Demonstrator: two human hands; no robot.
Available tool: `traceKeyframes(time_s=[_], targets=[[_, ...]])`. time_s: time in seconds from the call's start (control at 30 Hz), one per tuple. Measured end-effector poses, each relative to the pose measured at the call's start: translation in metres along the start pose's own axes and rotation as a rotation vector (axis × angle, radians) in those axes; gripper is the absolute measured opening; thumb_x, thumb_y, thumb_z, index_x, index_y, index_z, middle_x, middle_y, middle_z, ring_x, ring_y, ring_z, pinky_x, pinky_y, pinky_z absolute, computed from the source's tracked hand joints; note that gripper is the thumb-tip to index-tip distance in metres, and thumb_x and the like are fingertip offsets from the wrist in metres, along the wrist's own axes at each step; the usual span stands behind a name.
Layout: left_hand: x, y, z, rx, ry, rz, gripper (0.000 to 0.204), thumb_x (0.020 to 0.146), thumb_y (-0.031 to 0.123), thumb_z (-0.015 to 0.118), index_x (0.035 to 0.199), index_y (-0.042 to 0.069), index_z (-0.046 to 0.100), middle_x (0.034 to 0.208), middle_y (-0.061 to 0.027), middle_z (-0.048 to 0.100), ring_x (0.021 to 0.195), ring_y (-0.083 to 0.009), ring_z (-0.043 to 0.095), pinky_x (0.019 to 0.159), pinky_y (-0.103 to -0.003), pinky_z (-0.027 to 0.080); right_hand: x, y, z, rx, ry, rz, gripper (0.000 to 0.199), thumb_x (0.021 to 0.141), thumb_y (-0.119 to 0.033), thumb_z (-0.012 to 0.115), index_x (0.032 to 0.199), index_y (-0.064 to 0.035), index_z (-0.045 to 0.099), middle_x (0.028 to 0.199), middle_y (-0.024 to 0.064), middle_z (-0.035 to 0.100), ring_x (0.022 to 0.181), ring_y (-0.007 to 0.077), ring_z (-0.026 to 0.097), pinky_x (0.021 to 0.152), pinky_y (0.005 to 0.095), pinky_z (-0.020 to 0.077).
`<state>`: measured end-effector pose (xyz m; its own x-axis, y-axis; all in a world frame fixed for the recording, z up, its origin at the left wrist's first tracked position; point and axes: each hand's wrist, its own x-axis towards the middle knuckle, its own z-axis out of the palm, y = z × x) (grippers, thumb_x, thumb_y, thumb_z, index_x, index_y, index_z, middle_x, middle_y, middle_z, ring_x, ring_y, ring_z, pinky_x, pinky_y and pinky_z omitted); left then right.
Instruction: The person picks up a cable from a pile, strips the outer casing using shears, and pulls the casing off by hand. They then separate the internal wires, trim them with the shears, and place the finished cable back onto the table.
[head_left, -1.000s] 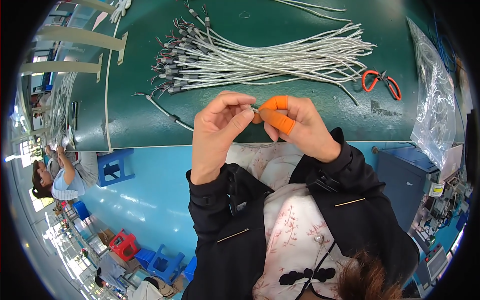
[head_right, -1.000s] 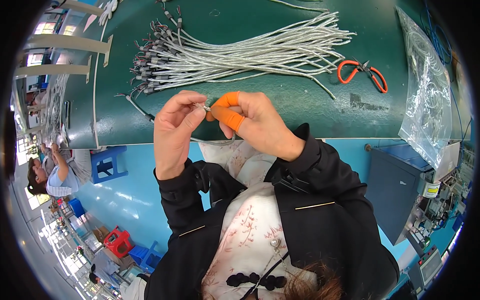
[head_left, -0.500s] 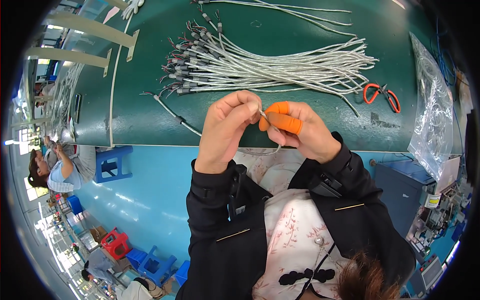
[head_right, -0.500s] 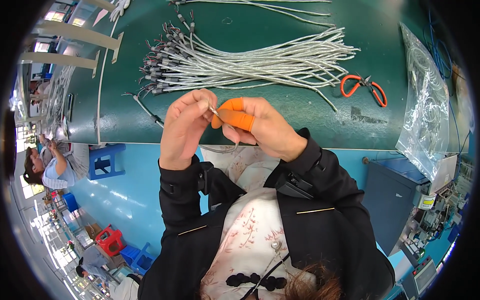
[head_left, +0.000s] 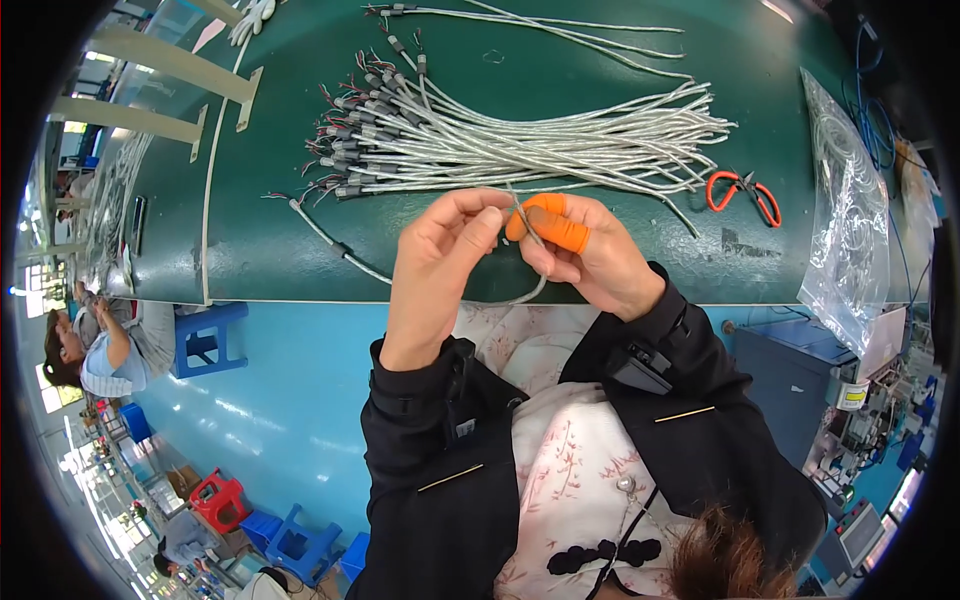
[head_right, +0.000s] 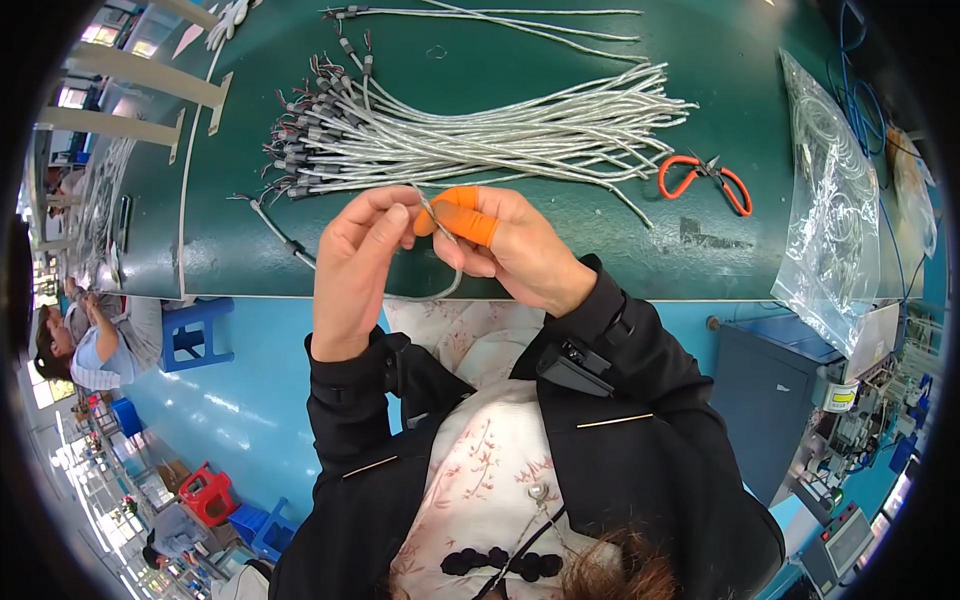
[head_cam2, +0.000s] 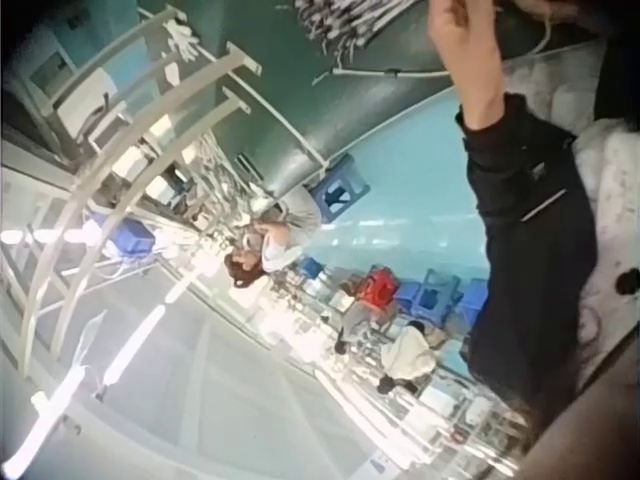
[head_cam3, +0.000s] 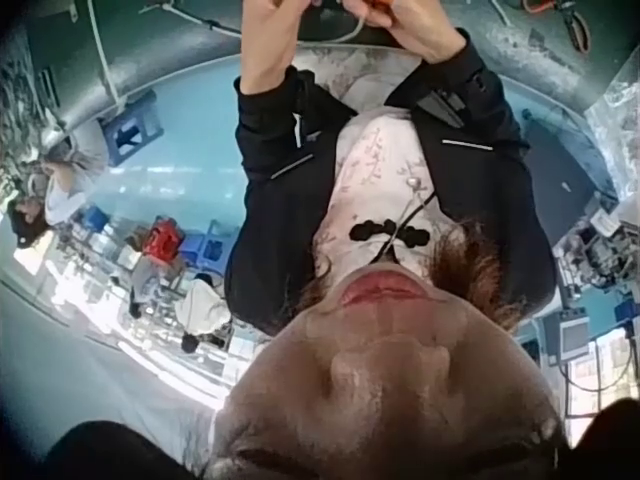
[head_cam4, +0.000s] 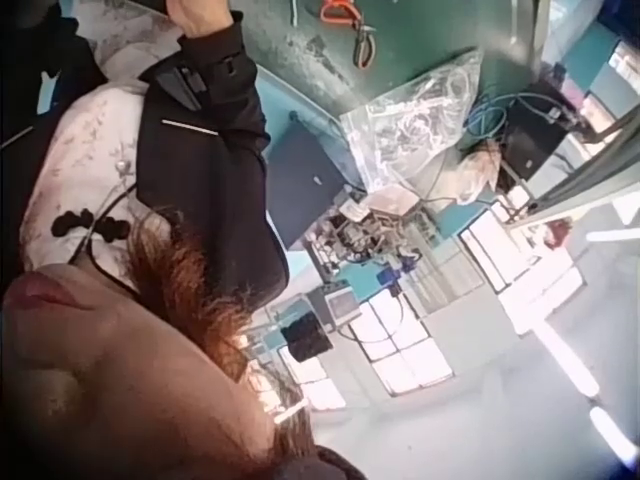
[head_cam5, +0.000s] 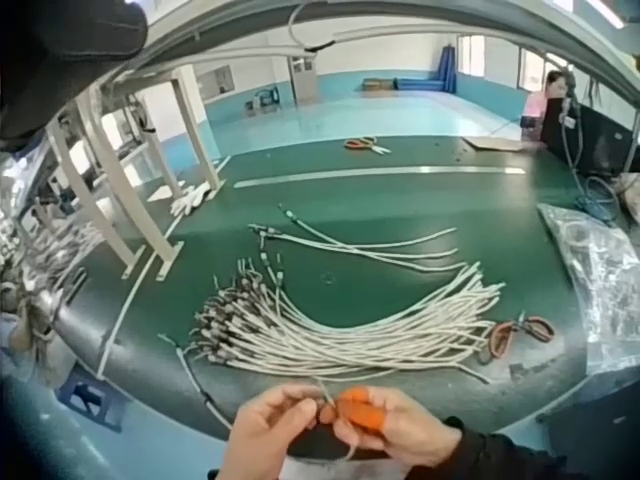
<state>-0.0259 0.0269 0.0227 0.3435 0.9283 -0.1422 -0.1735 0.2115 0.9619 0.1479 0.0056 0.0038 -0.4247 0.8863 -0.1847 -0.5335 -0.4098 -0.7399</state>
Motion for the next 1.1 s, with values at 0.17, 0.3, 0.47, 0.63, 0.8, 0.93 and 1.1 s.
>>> traceKeyframes(time_s=[0.17, 0.3, 0.47, 0.63, 0.8, 0.93, 1.1], targets=[[0.006, 0.003, 0.001, -0.049, 0.005, 0.01, 0.02, 0.087, 0.008, 0.059, 0.104, -0.001, 0.06, 0.093, -0.0033, 0.062, 0.084, -0.0076, 0.056, 0.079, -0.023, 0.044, 0.003, -0.003, 0.001, -0.047, 0.027, -0.033, 0.024, 0.095, -0.024, 0.046, 0.096, -0.0014, 0.056, 0.061, -0.0004, 0.048, 0.048, 0.0037, 0.031, 0.044, 0.019, 0.0236], [0.002, 0.005, -0.006, -0.06, -0.029, -0.001, 0.019, 0.086, 0.007, 0.06, 0.102, -0.002, 0.061, 0.093, -0.0056, 0.063, 0.085, -0.0113, 0.059, 0.079, -0.025, 0.046, 0.007, 0.005, 0.007, -0.151, 0.071, -0.018, 0.023, 0.094, -0.024, 0.045, 0.09, -0.0031, 0.054, 0.055, -0.002, 0.043, 0.044, 0.0042, 0.032, 0.043, 0.0202, 0.0243], [0.003, -0.004, -0.002, -0.186, -0.097, 0.022, 0.012, 0.085, 0.008, 0.062, 0.092, -0.001, 0.061, 0.083, -0.0037, 0.062, 0.078, -0.0098, 0.058, 0.074, -0.024, 0.046, -0.003, 0.005, 0.0, -0.164, 0.021, 0.01, 0.026, 0.092, -0.024, 0.048, 0.095, 0.0014, 0.056, 0.057, -0.0001, 0.047, 0.043, 0.0043, 0.032, 0.041, 0.0199, 0.0231], [-0.001, 0.0, -0.005, -0.195, -0.075, 0.011, 0.011, 0.084, 0.01, 0.063, 0.087, -0.001, 0.061, 0.079, -0.0027, 0.061, 0.074, -0.009, 0.058, 0.069, -0.024, 0.046, -0.004, 0.007, 0.012, -0.218, 0.074, -0.05, 0.021, 0.091, -0.02, 0.052, 0.093, 0.0004, 0.054, 0.059, 0.0012, 0.049, 0.042, 0.0045, 0.034, 0.041, 0.0175, 0.024], [0.005, -0.001, -0.005, -0.149, -0.035, 0.069, 0.012, 0.083, 0.011, 0.064, 0.085, -0.001, 0.061, 0.077, -0.0021, 0.06, 0.071, -0.0079, 0.057, 0.066, -0.023, 0.046, 0.0, 0.008, 0.013, -0.301, 0.142, -0.102, 0.017, 0.091, -0.016, 0.054, 0.096, 0.0004, 0.053, 0.063, 0.0024, 0.052, 0.044, 0.0041, 0.036, 0.041, 0.0162, 0.0246], [0.006, 0.001, -0.002, -0.137, -0.01, 0.121, 0.011, 0.083, 0.01, 0.064, 0.084, -0.001, 0.061, 0.077, -0.0014, 0.06, 0.071, -0.0068, 0.055, 0.066, -0.022, 0.045, 0.001, 0.013, 0.008, -0.372, 0.113, -0.217, 0.016, 0.091, -0.015, 0.053, 0.099, -0.0005, 0.054, 0.069, 0.0047, 0.055, 0.046, 0.0037, 0.038, 0.041, 0.0159, 0.0249], [0.011, 0.006, -0.006, -0.241, 0.115, 0.199, 0.011, 0.084, 0.011, 0.063, 0.085, -0.001, 0.061, 0.078, -0.0001, 0.059, 0.071, -0.0055, 0.053, 0.066, -0.021, 0.045, 0.003, 0.015, 0.007, -0.421, 0.098, -0.176, 0.015, 0.092, -0.014, 0.053, 0.1, -0.0018, 0.054, 0.075, 0.0064, 0.057, 0.049, 0.0041, 0.04, 0.041, 0.0159, 0.0258]])
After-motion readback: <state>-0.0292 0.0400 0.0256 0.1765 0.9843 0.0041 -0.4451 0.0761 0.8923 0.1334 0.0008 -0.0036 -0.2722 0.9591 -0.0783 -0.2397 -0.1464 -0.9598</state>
